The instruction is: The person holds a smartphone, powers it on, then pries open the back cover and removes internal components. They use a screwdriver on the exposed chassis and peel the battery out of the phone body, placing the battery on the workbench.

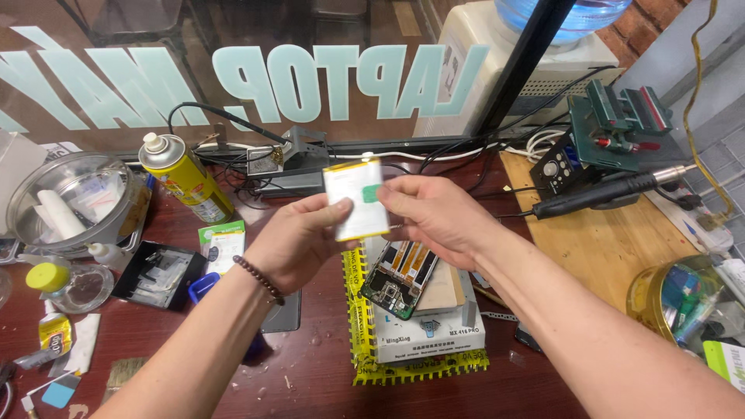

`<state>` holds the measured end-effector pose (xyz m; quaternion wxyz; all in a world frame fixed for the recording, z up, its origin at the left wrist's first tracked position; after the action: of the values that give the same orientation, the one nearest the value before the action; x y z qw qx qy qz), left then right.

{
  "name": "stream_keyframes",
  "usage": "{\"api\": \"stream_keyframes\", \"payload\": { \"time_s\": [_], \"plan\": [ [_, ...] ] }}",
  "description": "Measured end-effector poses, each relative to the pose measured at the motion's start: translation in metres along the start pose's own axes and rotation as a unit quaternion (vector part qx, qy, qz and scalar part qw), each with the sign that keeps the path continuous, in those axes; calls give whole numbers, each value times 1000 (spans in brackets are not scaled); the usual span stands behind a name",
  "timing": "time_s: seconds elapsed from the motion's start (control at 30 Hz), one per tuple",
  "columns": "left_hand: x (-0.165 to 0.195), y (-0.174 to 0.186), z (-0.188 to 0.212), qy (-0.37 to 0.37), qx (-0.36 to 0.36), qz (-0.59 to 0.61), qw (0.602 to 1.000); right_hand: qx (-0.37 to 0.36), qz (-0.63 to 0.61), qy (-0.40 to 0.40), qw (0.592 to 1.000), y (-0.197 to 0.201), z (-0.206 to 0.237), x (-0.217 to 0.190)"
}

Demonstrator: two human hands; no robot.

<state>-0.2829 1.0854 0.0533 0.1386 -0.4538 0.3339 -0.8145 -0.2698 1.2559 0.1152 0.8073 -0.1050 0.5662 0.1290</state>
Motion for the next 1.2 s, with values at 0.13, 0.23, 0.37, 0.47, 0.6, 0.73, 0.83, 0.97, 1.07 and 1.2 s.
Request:
{"api": "stream_keyframes", "payload": {
  "time_s": [0.13, 0.23, 0.37, 0.47, 0.6, 0.73, 0.83, 0.97, 1.07, 1.2],
  "plan": [
    [4, 95, -8, -42, 225, -210, 951, 73, 121, -17, 990, 15, -9, -2],
    [-43, 137, -3, 21, 275, -281, 919, 81, 91, -30, 992, 23, -7, 7],
    [-70, 159, -13, 54, 282, -374, 882, 69, 64, -46, 994, 25, -7, 26],
    [-37, 159, -20, -30, 292, -605, 740, 80, 97, -44, 991, 34, -4, 32],
    [22, 209, -16, -27, 403, -636, 658, 101, 83, -51, 990, 44, -4, 35],
    [56, 259, -39, 84, 396, -705, 583, 114, 75, -53, 989, 50, -4, 36],
    [61, 274, -46, 129, 395, -709, 569, 113, 71, -50, 990, 53, -5, 36],
    [59, 275, -41, 100, 445, -665, 592, 133, 58, -58, 988, 61, -2, 40],
    [61, 273, -31, 84, 468, -651, 592, 147, 63, -57, 986, 67, 1, 40],
    [70, 275, -24, 51, 453, -623, 636, 161, 42, -44, 985, 68, 2, 37]
  ]
}}
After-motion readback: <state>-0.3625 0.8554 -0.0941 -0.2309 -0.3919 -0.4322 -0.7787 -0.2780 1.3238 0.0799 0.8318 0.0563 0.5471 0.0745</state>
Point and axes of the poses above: each hand's wrist, its own z-axis away from the middle knuckle, its own y-axis out of the back of the hand, x = y × z, the point moved 8 cm from there along -z, towards the middle knuckle, and after that the axes turned 10 degrees about z, right-handed, at the moved point
